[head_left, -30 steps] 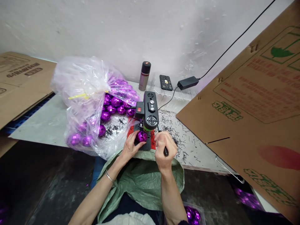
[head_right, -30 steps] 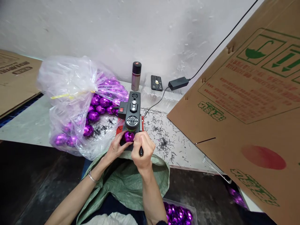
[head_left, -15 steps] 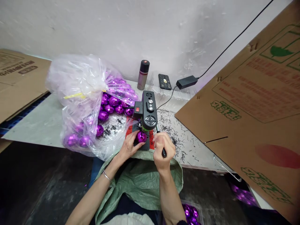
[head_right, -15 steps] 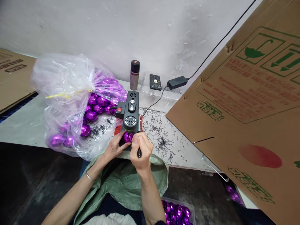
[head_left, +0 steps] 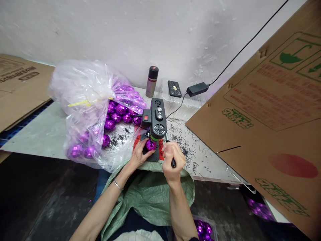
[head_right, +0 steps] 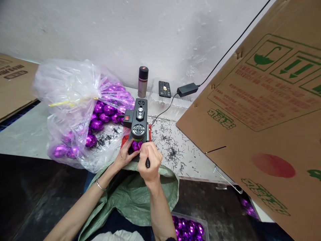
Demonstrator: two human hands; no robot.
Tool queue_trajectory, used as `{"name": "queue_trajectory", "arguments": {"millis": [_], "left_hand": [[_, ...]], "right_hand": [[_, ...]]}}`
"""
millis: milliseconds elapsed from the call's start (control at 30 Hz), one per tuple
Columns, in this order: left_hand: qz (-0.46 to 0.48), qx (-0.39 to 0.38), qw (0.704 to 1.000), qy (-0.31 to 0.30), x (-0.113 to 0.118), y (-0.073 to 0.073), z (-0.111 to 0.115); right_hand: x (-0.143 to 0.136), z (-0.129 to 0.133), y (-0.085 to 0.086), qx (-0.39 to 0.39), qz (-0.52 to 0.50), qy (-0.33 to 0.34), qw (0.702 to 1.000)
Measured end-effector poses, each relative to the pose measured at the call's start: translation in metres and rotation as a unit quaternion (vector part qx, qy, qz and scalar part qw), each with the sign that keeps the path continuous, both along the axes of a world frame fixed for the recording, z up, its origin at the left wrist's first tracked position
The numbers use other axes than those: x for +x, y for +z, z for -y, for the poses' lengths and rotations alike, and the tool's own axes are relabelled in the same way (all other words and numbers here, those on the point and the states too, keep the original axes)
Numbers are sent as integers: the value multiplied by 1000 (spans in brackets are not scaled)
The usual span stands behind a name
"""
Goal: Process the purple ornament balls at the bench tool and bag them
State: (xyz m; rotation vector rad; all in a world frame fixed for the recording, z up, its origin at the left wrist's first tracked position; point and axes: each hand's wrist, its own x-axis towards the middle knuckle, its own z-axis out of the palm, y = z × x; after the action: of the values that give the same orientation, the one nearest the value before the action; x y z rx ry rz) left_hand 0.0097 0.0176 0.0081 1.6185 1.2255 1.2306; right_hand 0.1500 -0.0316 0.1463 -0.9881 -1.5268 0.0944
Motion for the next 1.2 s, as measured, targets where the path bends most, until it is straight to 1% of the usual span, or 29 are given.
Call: {"name": "queue_trajectory", "arguments": {"millis": [133, 233, 400, 500, 600, 800, 1067, 1200], "left_hand": [[2, -7, 1000, -8, -1, -6, 0], [-2, -4, 1000, -8, -1, -8, 1], [-12, 20, 1000, -8, -2, -9, 0], [-17, 14, 1000, -6, -2, -9, 0], [-14, 10, 1000, -7, -2, -8, 0], [-13, 24, 1000, -7, 0, -7, 0], [-6, 37, 999, -4, 0, -8, 0], [-29, 42, 999, -10, -1, -8, -1]], "right_hand": [[0, 1, -5, 6, -3, 2, 1000], [-1, 1, -13, 24, 4, -1, 1000], [-1, -1, -35, 46, 17, -14, 999], [-2, -2, -50, 49, 11, -24, 998], [-3, -3, -59, 56, 4, -33, 998], [-4, -5, -67, 66, -2, -39, 997], [-4, -7, -75, 74, -11, -30, 997], [-4, -9, -78, 79, -8, -39, 996]]}}
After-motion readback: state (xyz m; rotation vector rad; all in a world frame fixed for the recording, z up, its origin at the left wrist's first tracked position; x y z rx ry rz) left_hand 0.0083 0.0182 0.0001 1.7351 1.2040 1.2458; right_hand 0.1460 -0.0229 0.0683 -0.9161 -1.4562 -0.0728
